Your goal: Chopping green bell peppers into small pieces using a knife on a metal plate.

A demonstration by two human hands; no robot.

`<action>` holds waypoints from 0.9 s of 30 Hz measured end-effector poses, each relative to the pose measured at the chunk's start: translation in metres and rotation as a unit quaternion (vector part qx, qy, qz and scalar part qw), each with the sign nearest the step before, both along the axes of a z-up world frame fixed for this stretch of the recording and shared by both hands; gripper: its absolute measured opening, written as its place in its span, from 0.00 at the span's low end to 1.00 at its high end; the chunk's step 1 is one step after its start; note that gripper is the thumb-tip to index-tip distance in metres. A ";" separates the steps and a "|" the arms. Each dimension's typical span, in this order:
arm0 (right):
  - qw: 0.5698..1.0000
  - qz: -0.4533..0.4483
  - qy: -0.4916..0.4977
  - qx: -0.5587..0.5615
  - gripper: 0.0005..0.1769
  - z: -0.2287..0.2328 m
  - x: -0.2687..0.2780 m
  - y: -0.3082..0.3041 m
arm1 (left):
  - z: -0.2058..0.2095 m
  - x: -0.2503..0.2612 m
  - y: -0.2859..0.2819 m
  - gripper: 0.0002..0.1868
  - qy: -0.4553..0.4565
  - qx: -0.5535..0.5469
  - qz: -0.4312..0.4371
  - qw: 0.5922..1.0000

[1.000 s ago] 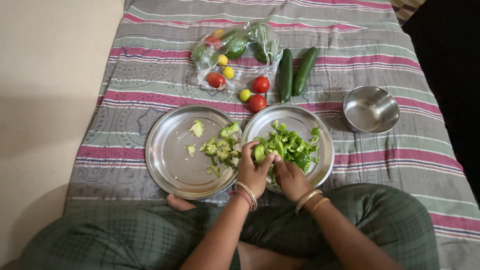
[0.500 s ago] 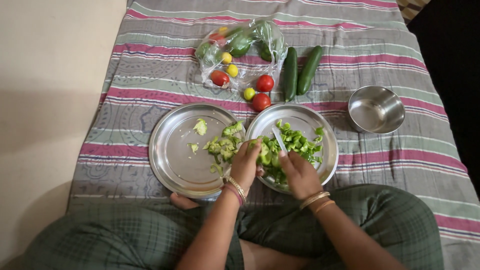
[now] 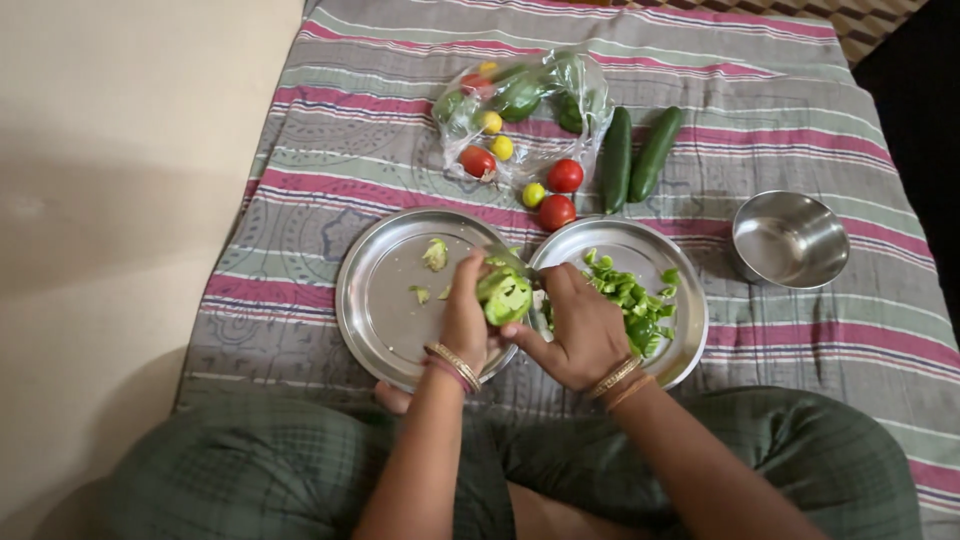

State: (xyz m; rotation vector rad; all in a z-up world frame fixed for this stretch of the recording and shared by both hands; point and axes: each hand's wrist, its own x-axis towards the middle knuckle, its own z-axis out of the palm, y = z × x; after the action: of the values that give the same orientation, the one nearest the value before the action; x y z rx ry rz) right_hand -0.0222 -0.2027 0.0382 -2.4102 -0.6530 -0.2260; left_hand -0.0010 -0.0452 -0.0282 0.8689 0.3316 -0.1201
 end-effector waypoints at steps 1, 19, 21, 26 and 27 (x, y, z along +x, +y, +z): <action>1.000 0.001 -0.001 -0.001 0.41 0.000 0.001 0.000 | 0.000 0.001 0.003 0.22 -0.001 -0.001 0.001 1.000; 0.997 -0.048 -0.007 -0.058 0.29 -0.042 -0.007 -0.013 | -0.051 0.001 -0.035 0.18 0.159 -0.101 -0.110 0.976; 0.997 -0.051 0.048 0.029 0.24 -0.049 -0.013 -0.015 | -0.061 -0.002 -0.048 0.21 0.101 -0.032 -0.031 0.994; 0.980 -0.079 0.150 0.108 0.25 -0.056 -0.020 -0.018 | -0.076 -0.006 -0.059 0.17 -0.142 0.272 0.085 0.948; 0.974 -0.077 0.170 0.132 0.26 -0.058 -0.020 -0.020 | -0.082 -0.005 -0.061 0.17 -0.151 0.330 0.101 0.926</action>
State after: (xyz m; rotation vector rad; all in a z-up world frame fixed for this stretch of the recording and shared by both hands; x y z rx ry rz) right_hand -0.0424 -0.2225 -0.0194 -2.1713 -0.2617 0.0380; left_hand -0.0055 -0.1065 -0.1100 1.4927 0.1652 0.3372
